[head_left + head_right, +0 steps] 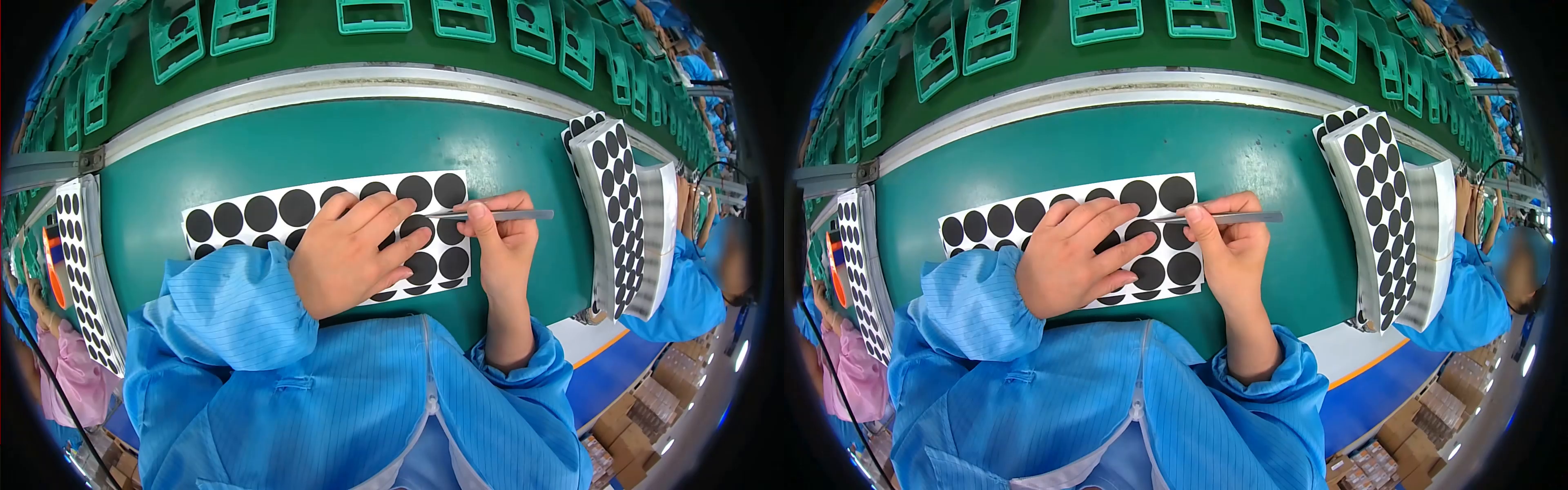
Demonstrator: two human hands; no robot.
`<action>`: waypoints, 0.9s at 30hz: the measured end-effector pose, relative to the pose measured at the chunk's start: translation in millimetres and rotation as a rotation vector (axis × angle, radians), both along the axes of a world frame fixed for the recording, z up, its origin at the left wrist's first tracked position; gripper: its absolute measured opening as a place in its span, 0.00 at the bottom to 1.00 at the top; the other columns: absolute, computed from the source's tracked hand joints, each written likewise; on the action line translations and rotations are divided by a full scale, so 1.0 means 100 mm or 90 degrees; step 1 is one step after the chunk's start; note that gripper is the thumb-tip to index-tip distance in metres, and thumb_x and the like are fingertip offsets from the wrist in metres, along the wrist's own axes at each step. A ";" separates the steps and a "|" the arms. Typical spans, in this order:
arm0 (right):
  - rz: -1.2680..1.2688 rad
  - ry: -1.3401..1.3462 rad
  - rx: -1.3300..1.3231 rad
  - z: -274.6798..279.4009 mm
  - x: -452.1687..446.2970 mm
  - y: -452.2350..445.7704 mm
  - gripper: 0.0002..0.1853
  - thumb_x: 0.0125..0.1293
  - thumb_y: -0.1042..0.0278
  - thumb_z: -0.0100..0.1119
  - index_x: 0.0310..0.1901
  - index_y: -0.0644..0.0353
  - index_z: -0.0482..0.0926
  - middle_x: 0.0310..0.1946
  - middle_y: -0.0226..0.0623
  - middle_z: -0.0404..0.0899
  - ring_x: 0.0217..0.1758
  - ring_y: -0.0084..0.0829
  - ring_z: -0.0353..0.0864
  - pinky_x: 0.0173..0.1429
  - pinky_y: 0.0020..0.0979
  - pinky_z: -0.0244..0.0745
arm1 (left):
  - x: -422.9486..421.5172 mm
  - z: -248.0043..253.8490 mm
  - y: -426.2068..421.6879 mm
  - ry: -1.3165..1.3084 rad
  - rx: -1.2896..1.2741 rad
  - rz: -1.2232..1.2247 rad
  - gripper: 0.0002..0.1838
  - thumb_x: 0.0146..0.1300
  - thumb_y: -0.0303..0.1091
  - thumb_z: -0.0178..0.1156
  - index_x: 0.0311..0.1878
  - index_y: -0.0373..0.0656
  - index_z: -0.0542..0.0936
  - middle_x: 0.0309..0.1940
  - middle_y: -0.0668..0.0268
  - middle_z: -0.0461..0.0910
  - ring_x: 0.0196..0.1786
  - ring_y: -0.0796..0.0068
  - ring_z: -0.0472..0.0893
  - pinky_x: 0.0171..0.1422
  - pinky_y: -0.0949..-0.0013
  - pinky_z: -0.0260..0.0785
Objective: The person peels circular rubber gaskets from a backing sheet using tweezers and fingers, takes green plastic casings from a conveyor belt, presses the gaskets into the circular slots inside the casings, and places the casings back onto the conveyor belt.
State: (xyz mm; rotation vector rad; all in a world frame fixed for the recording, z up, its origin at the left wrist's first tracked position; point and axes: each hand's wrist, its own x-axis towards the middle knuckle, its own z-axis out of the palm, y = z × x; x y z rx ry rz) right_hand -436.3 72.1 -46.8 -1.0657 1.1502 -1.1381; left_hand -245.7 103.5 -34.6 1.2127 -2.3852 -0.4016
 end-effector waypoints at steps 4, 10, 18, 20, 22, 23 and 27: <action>0.001 -0.001 -0.041 0.00 0.00 0.05 0.08 0.56 0.78 0.57 0.32 0.64 0.66 0.28 0.44 0.78 0.27 0.20 0.74 0.31 0.18 0.70 | -0.01 0.01 0.00 -0.005 -0.007 0.006 0.23 0.41 0.41 0.62 0.45 0.53 0.76 0.47 0.66 0.71 0.48 0.67 0.70 0.45 0.65 0.60; 0.115 0.252 -0.475 0.00 0.00 0.16 0.14 0.46 0.83 0.63 0.32 0.62 0.68 0.29 0.44 0.78 0.20 0.27 0.73 0.21 0.22 0.66 | -0.01 0.02 -0.02 0.021 0.007 0.038 0.24 0.38 0.38 0.64 0.44 0.48 0.74 0.45 0.69 0.71 0.46 0.71 0.71 0.42 0.69 0.60; 0.157 0.240 -0.459 0.06 -0.04 0.24 0.14 0.45 0.84 0.63 0.30 0.62 0.68 0.28 0.43 0.78 0.20 0.30 0.76 0.20 0.23 0.68 | -0.02 0.02 -0.02 0.003 -0.004 0.024 0.26 0.37 0.38 0.65 0.45 0.49 0.74 0.45 0.69 0.71 0.45 0.71 0.71 0.42 0.68 0.60; 0.176 0.219 -0.410 0.09 -0.06 0.29 0.13 0.45 0.85 0.63 0.30 0.62 0.69 0.28 0.44 0.78 0.21 0.29 0.77 0.20 0.23 0.69 | -0.02 0.02 -0.02 0.003 -0.001 0.027 0.26 0.37 0.38 0.65 0.46 0.49 0.74 0.45 0.69 0.71 0.45 0.71 0.71 0.42 0.68 0.60; 0.197 0.199 -0.360 0.16 -0.08 0.36 0.12 0.46 0.85 0.62 0.31 0.63 0.69 0.27 0.44 0.78 0.23 0.29 0.78 0.21 0.23 0.69 | -0.02 0.02 -0.02 0.000 0.019 0.025 0.28 0.38 0.38 0.65 0.48 0.50 0.72 0.45 0.68 0.71 0.45 0.71 0.71 0.42 0.67 0.59; 0.164 0.112 -0.305 0.22 -0.10 0.39 0.12 0.48 0.84 0.61 0.31 0.63 0.68 0.27 0.45 0.78 0.22 0.28 0.77 0.21 0.22 0.70 | -0.03 0.03 -0.02 -0.001 0.015 0.028 0.28 0.38 0.38 0.65 0.48 0.50 0.72 0.45 0.68 0.71 0.45 0.71 0.71 0.42 0.67 0.59; 0.060 -0.141 -0.196 0.58 -0.19 0.37 0.11 0.59 0.71 0.54 0.33 0.60 0.60 0.23 0.49 0.76 0.15 0.21 0.70 0.19 0.20 0.71 | -0.03 -0.01 0.00 -0.019 0.038 0.001 0.28 0.40 0.40 0.64 0.48 0.50 0.70 0.49 0.68 0.69 0.50 0.71 0.70 0.44 0.66 0.61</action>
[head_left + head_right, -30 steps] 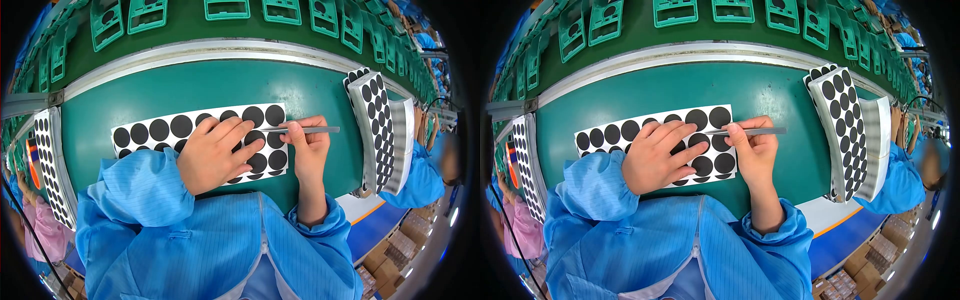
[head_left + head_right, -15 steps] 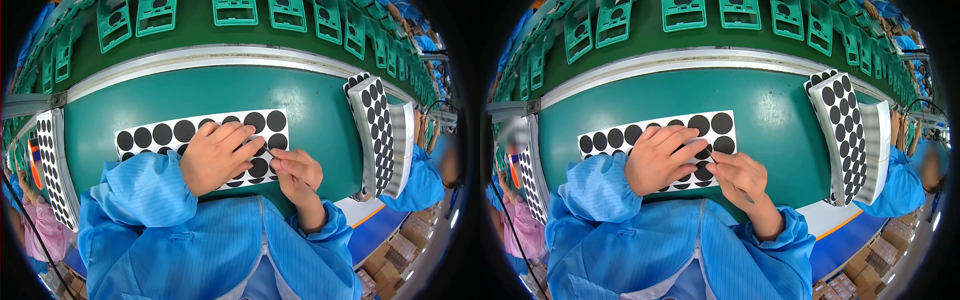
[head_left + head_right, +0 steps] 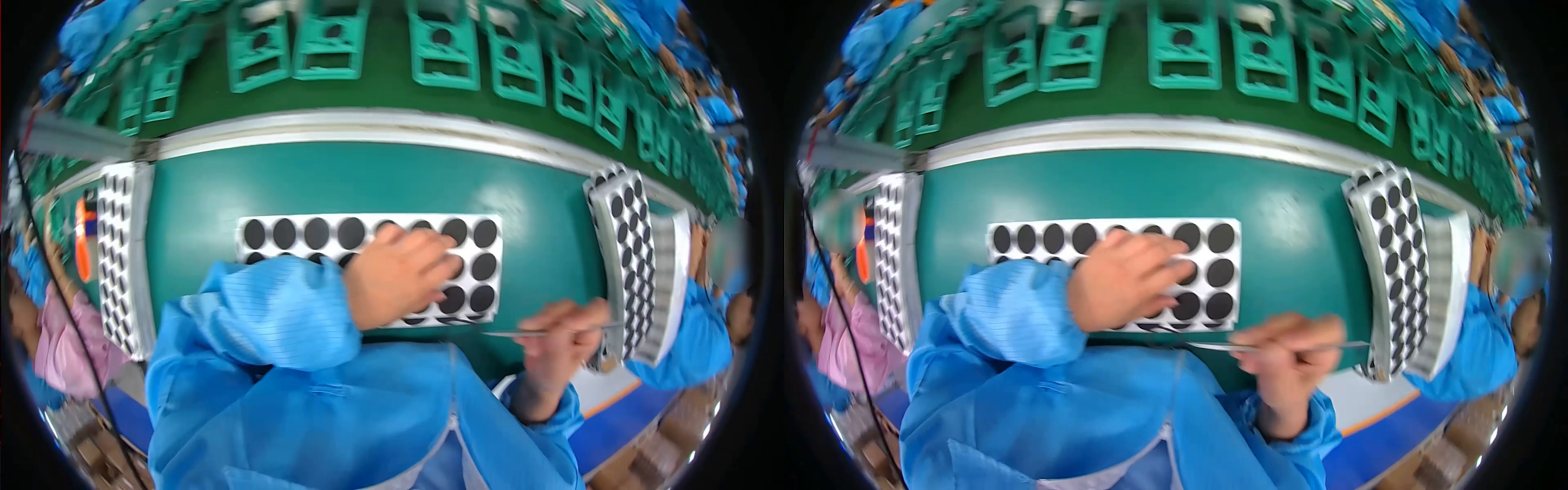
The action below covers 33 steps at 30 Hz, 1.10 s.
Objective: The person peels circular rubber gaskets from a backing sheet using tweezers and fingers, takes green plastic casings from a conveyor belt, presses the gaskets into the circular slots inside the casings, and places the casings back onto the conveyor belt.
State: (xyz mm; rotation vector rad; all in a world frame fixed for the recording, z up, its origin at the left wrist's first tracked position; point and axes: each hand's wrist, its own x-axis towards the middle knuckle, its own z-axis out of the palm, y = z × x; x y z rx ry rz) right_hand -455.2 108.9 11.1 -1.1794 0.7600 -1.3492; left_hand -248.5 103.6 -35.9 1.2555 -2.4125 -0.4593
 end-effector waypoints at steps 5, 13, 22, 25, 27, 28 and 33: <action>-0.068 -0.125 0.062 0.11 0.30 -0.36 0.10 0.62 0.68 0.50 0.31 0.57 0.59 0.20 0.40 0.72 0.13 0.15 0.62 0.18 0.17 0.67 | 0.23 0.12 -0.03 0.126 0.027 -0.020 0.34 0.44 0.41 0.63 0.57 0.48 0.65 0.55 0.57 0.63 0.55 0.62 0.66 0.50 0.62 0.60; -0.079 -0.154 0.203 -0.08 0.72 -0.44 0.06 0.62 0.69 0.51 0.32 0.56 0.64 0.24 0.39 0.75 0.18 0.17 0.67 0.21 0.18 0.70 | 2.51 0.17 -1.02 -0.099 -0.277 0.591 0.31 0.49 0.42 0.60 0.58 0.50 0.64 0.55 0.48 0.62 0.58 0.49 0.62 0.60 0.56 0.55; -0.055 -0.180 0.258 -0.15 0.76 -0.45 0.08 0.61 0.71 0.52 0.32 0.58 0.63 0.24 0.42 0.75 0.18 0.21 0.71 0.23 0.22 0.74 | 3.40 -0.05 -0.97 -0.255 0.053 0.861 0.37 0.46 0.62 0.56 0.61 0.64 0.60 0.56 0.46 0.60 0.58 0.48 0.62 0.61 0.55 0.55; -0.041 -0.196 0.263 -0.19 0.79 -0.46 0.07 0.61 0.72 0.52 0.32 0.58 0.63 0.24 0.42 0.75 0.19 0.22 0.72 0.24 0.22 0.74 | 3.12 0.00 -0.99 -0.243 0.009 0.834 0.37 0.46 0.63 0.55 0.60 0.62 0.61 0.53 0.49 0.65 0.55 0.48 0.65 0.57 0.54 0.58; -0.018 -0.202 0.259 -0.26 0.77 -0.46 0.06 0.61 0.73 0.52 0.33 0.57 0.64 0.25 0.41 0.76 0.19 0.22 0.73 0.24 0.20 0.73 | 2.92 0.19 -1.03 -0.263 -0.019 0.818 0.39 0.47 0.62 0.54 0.60 0.52 0.62 0.50 0.48 0.68 0.53 0.48 0.67 0.56 0.54 0.60; -0.025 -0.194 0.280 -0.27 0.78 -0.47 0.06 0.60 0.74 0.52 0.33 0.56 0.64 0.24 0.38 0.75 0.20 0.21 0.74 0.24 0.19 0.72 | 3.17 0.03 -1.10 -0.219 -0.162 0.768 0.37 0.47 0.60 0.56 0.58 0.49 0.65 0.48 0.48 0.70 0.52 0.50 0.69 0.55 0.55 0.61; -0.034 -0.209 0.293 -0.27 0.77 -0.53 0.07 0.59 0.70 0.55 0.32 0.58 0.66 0.21 0.32 0.74 0.19 0.17 0.72 0.24 0.16 0.69 | 5.34 -0.70 -1.33 -0.708 -0.229 0.728 0.21 0.60 0.46 0.45 0.55 0.51 0.68 0.55 0.55 0.66 0.51 0.52 0.71 0.50 0.58 0.67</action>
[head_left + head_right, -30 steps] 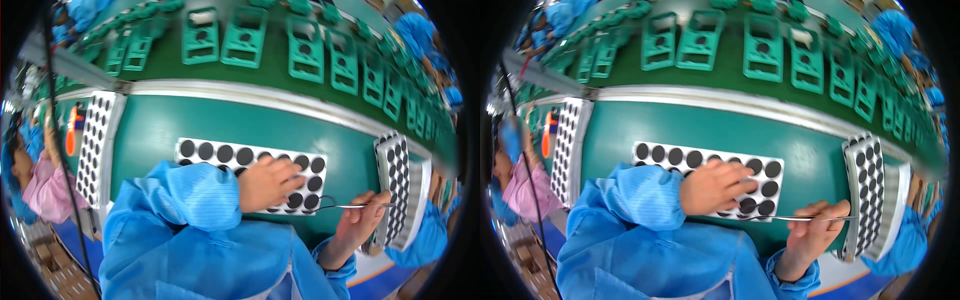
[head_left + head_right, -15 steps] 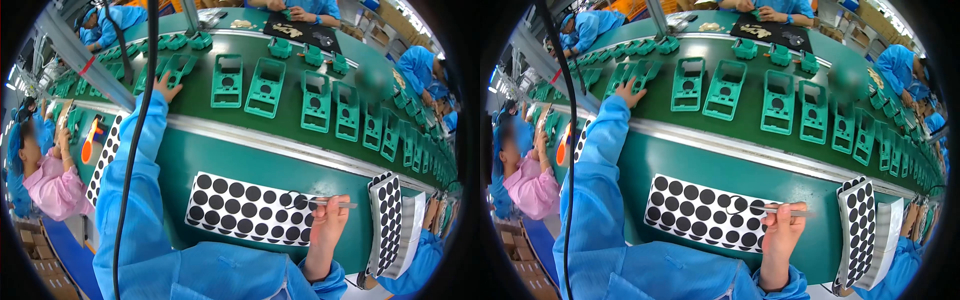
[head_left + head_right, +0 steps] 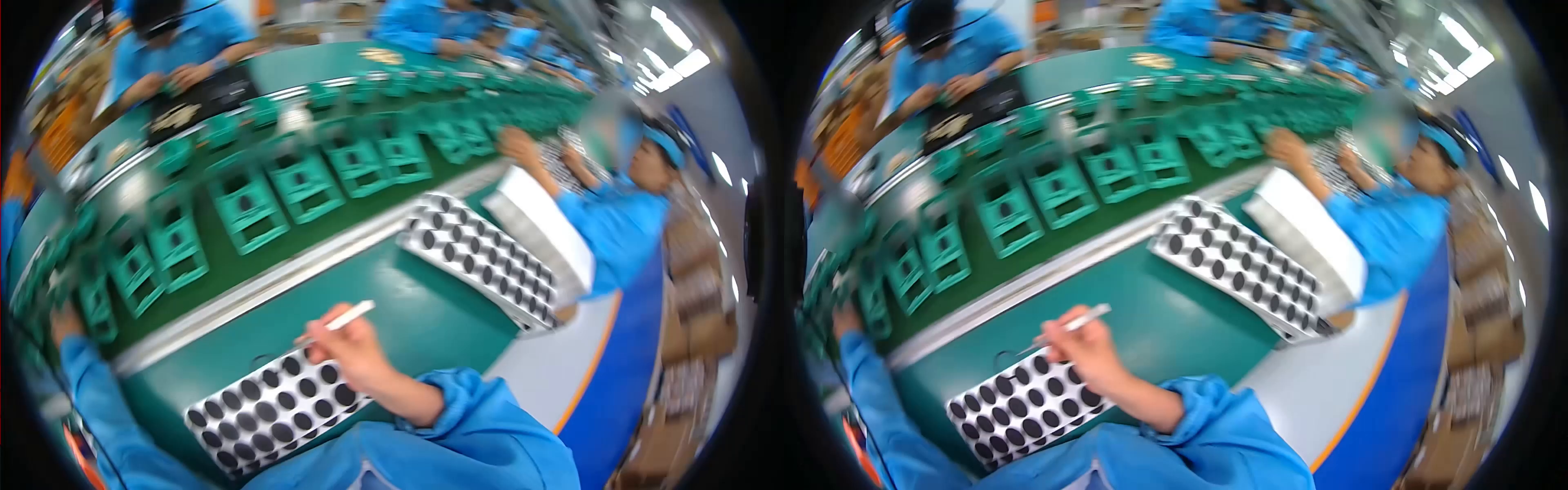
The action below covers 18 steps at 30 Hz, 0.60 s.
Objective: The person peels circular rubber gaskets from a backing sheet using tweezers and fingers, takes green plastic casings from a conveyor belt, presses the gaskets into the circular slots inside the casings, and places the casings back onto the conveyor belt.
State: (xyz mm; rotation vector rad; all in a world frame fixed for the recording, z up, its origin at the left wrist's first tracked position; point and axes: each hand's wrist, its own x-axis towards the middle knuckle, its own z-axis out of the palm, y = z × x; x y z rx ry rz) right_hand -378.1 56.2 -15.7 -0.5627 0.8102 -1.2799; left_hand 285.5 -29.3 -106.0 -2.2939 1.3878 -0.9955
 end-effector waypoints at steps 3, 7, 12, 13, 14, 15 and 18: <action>0.052 0.000 -0.020 -0.12 -0.06 -0.04 0.07 0.61 0.68 0.52 0.33 0.56 0.64 0.26 0.38 0.77 0.20 0.18 0.72 0.24 0.17 0.69 | 0.75 -0.07 0.16 0.387 -0.244 0.244 0.21 0.62 0.44 0.43 0.57 0.52 0.66 0.57 0.57 0.64 0.53 0.54 0.69 0.50 0.61 0.67; 0.045 0.033 -0.014 -0.06 -0.07 -0.07 0.09 0.61 0.66 0.53 0.31 0.58 0.64 0.25 0.37 0.77 0.20 0.17 0.72 0.24 0.17 0.68 | 0.57 0.01 0.27 0.435 -0.231 0.244 0.21 0.62 0.43 0.44 0.58 0.51 0.66 0.57 0.58 0.65 0.51 0.57 0.69 0.48 0.64 0.66; 0.045 0.037 0.003 -0.08 -0.05 -0.08 0.09 0.61 0.65 0.53 0.31 0.57 0.64 0.25 0.36 0.77 0.20 0.16 0.72 0.23 0.16 0.68 | 0.39 0.05 0.29 0.472 -0.238 0.215 0.21 0.61 0.42 0.44 0.59 0.51 0.65 0.57 0.60 0.65 0.49 0.62 0.70 0.44 0.68 0.65; 0.043 0.031 -0.001 -0.07 -0.05 -0.08 0.09 0.61 0.65 0.54 0.31 0.57 0.64 0.25 0.36 0.77 0.20 0.16 0.72 0.23 0.16 0.68 | 0.36 0.07 0.28 0.480 -0.241 0.207 0.22 0.61 0.41 0.44 0.59 0.51 0.65 0.56 0.60 0.65 0.49 0.62 0.70 0.44 0.69 0.64; 0.041 0.031 -0.001 -0.08 -0.05 -0.08 0.09 0.61 0.65 0.54 0.31 0.57 0.64 0.25 0.36 0.77 0.20 0.16 0.72 0.23 0.16 0.68 | 0.32 0.09 0.28 0.483 -0.244 0.198 0.22 0.61 0.41 0.44 0.59 0.50 0.65 0.56 0.61 0.65 0.48 0.63 0.70 0.43 0.70 0.64; 0.042 0.032 -0.002 -0.08 -0.05 -0.08 0.09 0.61 0.65 0.54 0.31 0.57 0.64 0.25 0.36 0.77 0.20 0.16 0.72 0.23 0.16 0.68 | 0.29 0.11 0.27 0.488 -0.250 0.190 0.22 0.61 0.41 0.44 0.59 0.50 0.65 0.56 0.61 0.65 0.48 0.64 0.70 0.43 0.70 0.64; 0.039 0.028 -0.006 -0.05 -0.05 -0.07 0.09 0.61 0.65 0.54 0.31 0.57 0.64 0.25 0.36 0.77 0.20 0.16 0.72 0.23 0.16 0.68 | 0.19 0.14 0.28 0.505 -0.268 0.159 0.22 0.61 0.40 0.44 0.59 0.50 0.64 0.56 0.62 0.66 0.47 0.67 0.70 0.41 0.73 0.63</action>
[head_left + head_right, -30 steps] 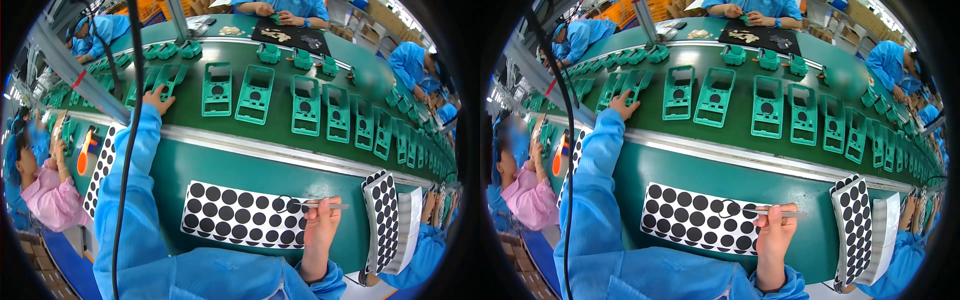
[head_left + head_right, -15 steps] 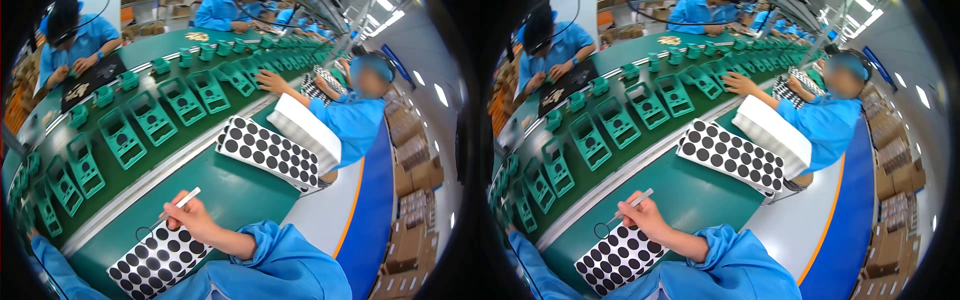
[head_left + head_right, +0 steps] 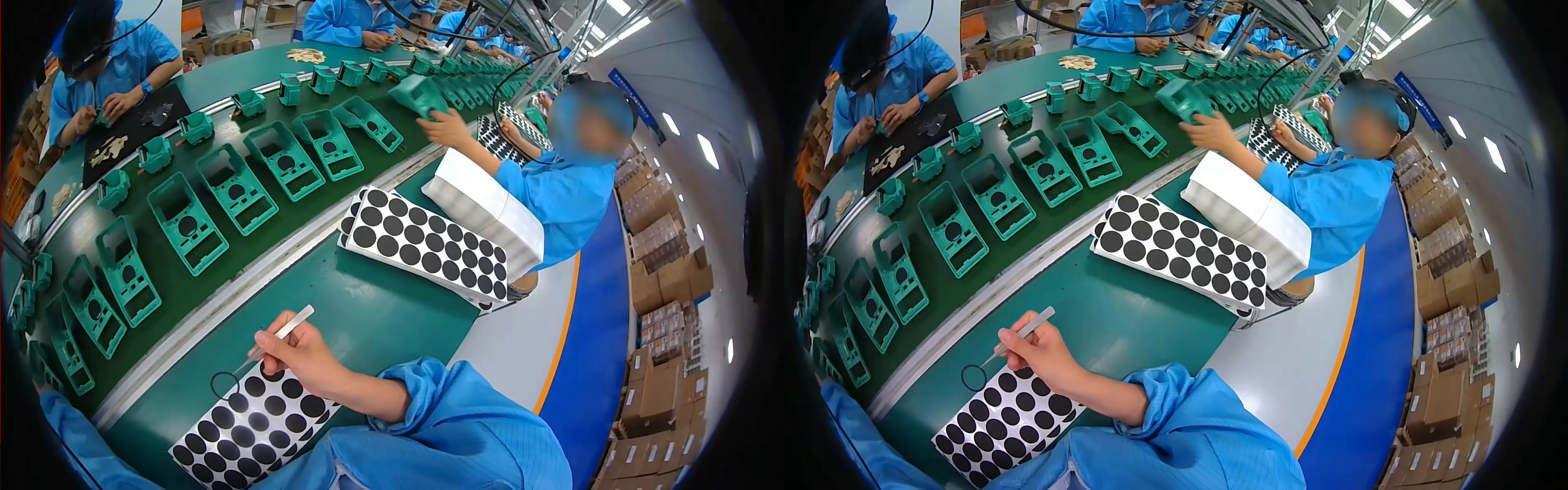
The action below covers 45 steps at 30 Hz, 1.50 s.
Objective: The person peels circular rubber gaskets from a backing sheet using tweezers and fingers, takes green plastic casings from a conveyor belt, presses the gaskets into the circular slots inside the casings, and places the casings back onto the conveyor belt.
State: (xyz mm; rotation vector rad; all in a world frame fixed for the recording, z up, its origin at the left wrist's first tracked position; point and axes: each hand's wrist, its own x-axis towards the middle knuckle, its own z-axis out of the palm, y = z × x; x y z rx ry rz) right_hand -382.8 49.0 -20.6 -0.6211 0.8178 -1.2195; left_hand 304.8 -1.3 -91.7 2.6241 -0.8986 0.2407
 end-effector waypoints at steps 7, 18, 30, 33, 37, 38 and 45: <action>0.006 -0.017 -0.012 0.01 0.01 0.03 0.09 0.61 0.66 0.53 0.31 0.58 0.64 0.24 0.35 0.75 0.20 0.16 0.71 0.23 0.16 0.68 | -0.46 0.31 0.07 0.042 -0.197 -0.130 0.23 0.61 0.37 0.44 0.60 0.49 0.63 0.56 0.64 0.66 0.43 0.73 0.71 0.36 0.78 0.61; -0.010 -0.056 -0.010 0.12 0.04 0.08 0.08 0.62 0.67 0.52 0.31 0.58 0.64 0.25 0.37 0.75 0.19 0.16 0.70 0.24 0.18 0.70 | -2.88 1.03 0.55 0.483 -0.270 -0.478 0.24 0.60 0.34 0.45 0.62 0.48 0.62 0.55 0.68 0.67 0.38 0.82 0.72 0.30 0.87 0.59; -0.066 -0.029 -0.005 0.22 0.19 0.22 0.08 0.60 0.69 0.55 0.32 0.59 0.65 0.22 0.36 0.75 0.19 0.19 0.72 0.24 0.20 0.72 | -4.50 0.92 1.42 0.306 -0.099 -0.699 0.28 0.56 0.21 0.48 0.62 0.34 0.57 0.57 0.52 0.62 0.58 0.62 0.64 0.62 0.67 0.51; -0.070 -0.040 -0.047 0.18 0.22 0.24 0.08 0.60 0.70 0.54 0.32 0.59 0.65 0.24 0.39 0.75 0.20 0.20 0.73 0.26 0.20 0.73 | -4.65 0.92 1.45 0.366 -0.051 -0.635 0.33 0.54 0.27 0.55 0.62 0.32 0.54 0.48 0.48 0.66 0.51 0.54 0.67 0.56 0.65 0.57; -0.054 0.032 -0.072 0.13 0.31 0.29 0.08 0.60 0.71 0.53 0.32 0.59 0.64 0.25 0.41 0.75 0.21 0.20 0.73 0.27 0.21 0.73 | -4.69 0.78 1.47 0.271 0.011 -0.624 0.37 0.49 0.33 0.60 0.61 0.30 0.55 0.38 0.52 0.67 0.39 0.55 0.68 0.43 0.61 0.61; -0.070 0.077 -0.109 0.11 0.33 0.30 0.07 0.61 0.71 0.52 0.33 0.59 0.63 0.26 0.41 0.75 0.22 0.21 0.73 0.27 0.21 0.72 | -4.67 0.72 1.48 0.200 0.005 -0.640 0.40 0.46 0.36 0.62 0.61 0.30 0.55 0.37 0.55 0.67 0.37 0.59 0.68 0.39 0.63 0.60; -0.055 0.211 -0.290 0.01 0.63 0.51 0.09 0.59 0.81 0.50 0.35 0.62 0.61 0.29 0.44 0.74 0.25 0.22 0.73 0.30 0.20 0.71 | -4.46 0.93 1.51 0.050 -0.012 -0.705 0.39 0.39 0.44 0.66 0.57 0.39 0.65 0.47 0.56 0.67 0.45 0.59 0.68 0.49 0.62 0.55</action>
